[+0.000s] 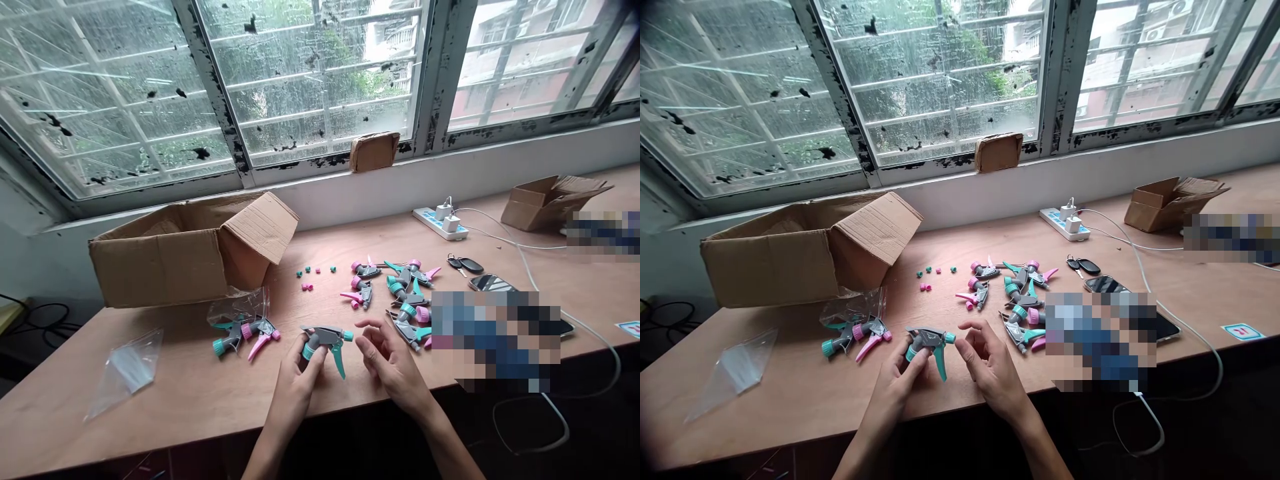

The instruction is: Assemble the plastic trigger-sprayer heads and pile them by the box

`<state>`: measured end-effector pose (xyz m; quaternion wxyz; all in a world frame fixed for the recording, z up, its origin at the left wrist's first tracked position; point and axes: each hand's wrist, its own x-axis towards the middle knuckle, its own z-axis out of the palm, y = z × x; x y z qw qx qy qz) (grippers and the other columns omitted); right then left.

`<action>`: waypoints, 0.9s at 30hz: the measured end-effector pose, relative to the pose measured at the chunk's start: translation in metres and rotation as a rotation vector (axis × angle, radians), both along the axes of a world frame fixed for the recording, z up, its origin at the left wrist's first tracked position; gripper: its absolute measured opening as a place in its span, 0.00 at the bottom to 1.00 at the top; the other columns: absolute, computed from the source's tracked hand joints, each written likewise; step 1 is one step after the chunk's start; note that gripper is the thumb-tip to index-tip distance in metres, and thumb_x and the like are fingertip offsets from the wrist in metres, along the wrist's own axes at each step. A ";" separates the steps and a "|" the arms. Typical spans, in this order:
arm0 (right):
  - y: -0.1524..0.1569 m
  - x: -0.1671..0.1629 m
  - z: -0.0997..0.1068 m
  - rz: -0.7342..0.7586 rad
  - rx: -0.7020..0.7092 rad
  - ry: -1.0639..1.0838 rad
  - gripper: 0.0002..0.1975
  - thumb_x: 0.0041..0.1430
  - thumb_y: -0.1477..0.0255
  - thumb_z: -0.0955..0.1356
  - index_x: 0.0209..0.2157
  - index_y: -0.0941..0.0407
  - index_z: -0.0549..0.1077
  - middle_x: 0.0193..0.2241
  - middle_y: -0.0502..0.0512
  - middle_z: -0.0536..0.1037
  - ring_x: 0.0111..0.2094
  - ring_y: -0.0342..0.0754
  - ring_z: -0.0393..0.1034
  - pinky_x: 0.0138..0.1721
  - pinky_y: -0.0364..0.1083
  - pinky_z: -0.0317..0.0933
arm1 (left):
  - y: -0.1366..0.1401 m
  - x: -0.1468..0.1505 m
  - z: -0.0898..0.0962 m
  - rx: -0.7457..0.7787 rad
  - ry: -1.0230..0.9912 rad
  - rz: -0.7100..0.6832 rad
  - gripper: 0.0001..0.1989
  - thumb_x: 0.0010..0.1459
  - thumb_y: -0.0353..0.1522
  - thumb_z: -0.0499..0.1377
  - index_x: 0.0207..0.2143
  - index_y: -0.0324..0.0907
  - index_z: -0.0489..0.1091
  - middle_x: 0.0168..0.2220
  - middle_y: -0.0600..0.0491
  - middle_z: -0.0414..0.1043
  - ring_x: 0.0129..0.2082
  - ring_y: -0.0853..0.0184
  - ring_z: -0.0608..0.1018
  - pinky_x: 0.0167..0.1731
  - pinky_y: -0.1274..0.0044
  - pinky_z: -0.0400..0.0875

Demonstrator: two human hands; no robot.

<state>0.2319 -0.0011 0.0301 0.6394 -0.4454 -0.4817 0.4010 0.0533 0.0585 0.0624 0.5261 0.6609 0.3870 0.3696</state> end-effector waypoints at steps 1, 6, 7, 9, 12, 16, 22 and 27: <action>0.000 0.000 0.000 0.005 0.000 -0.016 0.15 0.69 0.59 0.68 0.50 0.53 0.69 0.26 0.43 0.63 0.22 0.39 0.56 0.22 0.41 0.49 | 0.000 0.000 0.000 0.000 0.000 -0.001 0.16 0.64 0.40 0.61 0.50 0.40 0.75 0.45 0.51 0.79 0.44 0.59 0.78 0.43 0.77 0.68; 0.000 0.000 0.000 0.033 -0.017 -0.081 0.14 0.68 0.60 0.69 0.48 0.54 0.71 0.26 0.45 0.65 0.25 0.41 0.58 0.24 0.41 0.51 | 0.001 0.000 -0.002 0.011 -0.001 -0.005 0.16 0.64 0.39 0.61 0.50 0.40 0.74 0.45 0.50 0.79 0.46 0.58 0.78 0.47 0.75 0.69; 0.001 0.000 0.000 0.029 -0.018 -0.085 0.14 0.68 0.60 0.69 0.48 0.54 0.71 0.25 0.44 0.65 0.25 0.41 0.58 0.24 0.41 0.51 | 0.001 -0.001 -0.003 0.012 0.003 -0.007 0.15 0.64 0.39 0.61 0.49 0.40 0.74 0.45 0.50 0.79 0.47 0.58 0.78 0.48 0.75 0.68; 0.001 0.000 0.000 0.027 -0.027 -0.097 0.14 0.68 0.59 0.69 0.47 0.55 0.71 0.24 0.43 0.63 0.24 0.41 0.57 0.24 0.41 0.51 | 0.001 -0.001 -0.004 0.014 0.013 -0.010 0.15 0.65 0.39 0.60 0.49 0.41 0.74 0.45 0.51 0.79 0.47 0.58 0.77 0.48 0.75 0.68; 0.001 0.001 0.001 0.055 -0.060 -0.156 0.16 0.70 0.57 0.66 0.39 0.56 0.73 0.22 0.44 0.64 0.23 0.40 0.57 0.23 0.41 0.51 | 0.001 -0.001 -0.004 0.021 0.024 -0.006 0.14 0.65 0.40 0.60 0.48 0.41 0.74 0.43 0.52 0.78 0.45 0.60 0.77 0.47 0.76 0.67; 0.002 0.002 0.001 0.090 -0.065 -0.196 0.23 0.73 0.55 0.61 0.31 0.57 0.71 0.22 0.47 0.68 0.21 0.40 0.60 0.23 0.42 0.54 | 0.000 0.000 -0.004 0.022 0.025 0.008 0.15 0.65 0.41 0.60 0.48 0.41 0.73 0.40 0.53 0.76 0.43 0.60 0.76 0.43 0.77 0.68; 0.003 -0.001 0.001 0.030 -0.027 -0.088 0.18 0.69 0.57 0.67 0.53 0.53 0.67 0.33 0.48 0.71 0.24 0.40 0.64 0.23 0.40 0.58 | -0.001 0.001 -0.003 0.021 0.035 0.026 0.15 0.64 0.42 0.60 0.46 0.41 0.73 0.36 0.53 0.76 0.43 0.59 0.76 0.39 0.78 0.68; 0.002 -0.001 0.003 0.035 -0.049 -0.100 0.15 0.69 0.57 0.67 0.48 0.53 0.69 0.32 0.48 0.71 0.23 0.40 0.65 0.22 0.40 0.58 | -0.001 0.001 -0.003 0.057 0.046 0.023 0.15 0.65 0.40 0.60 0.49 0.41 0.73 0.44 0.51 0.78 0.46 0.58 0.77 0.46 0.76 0.68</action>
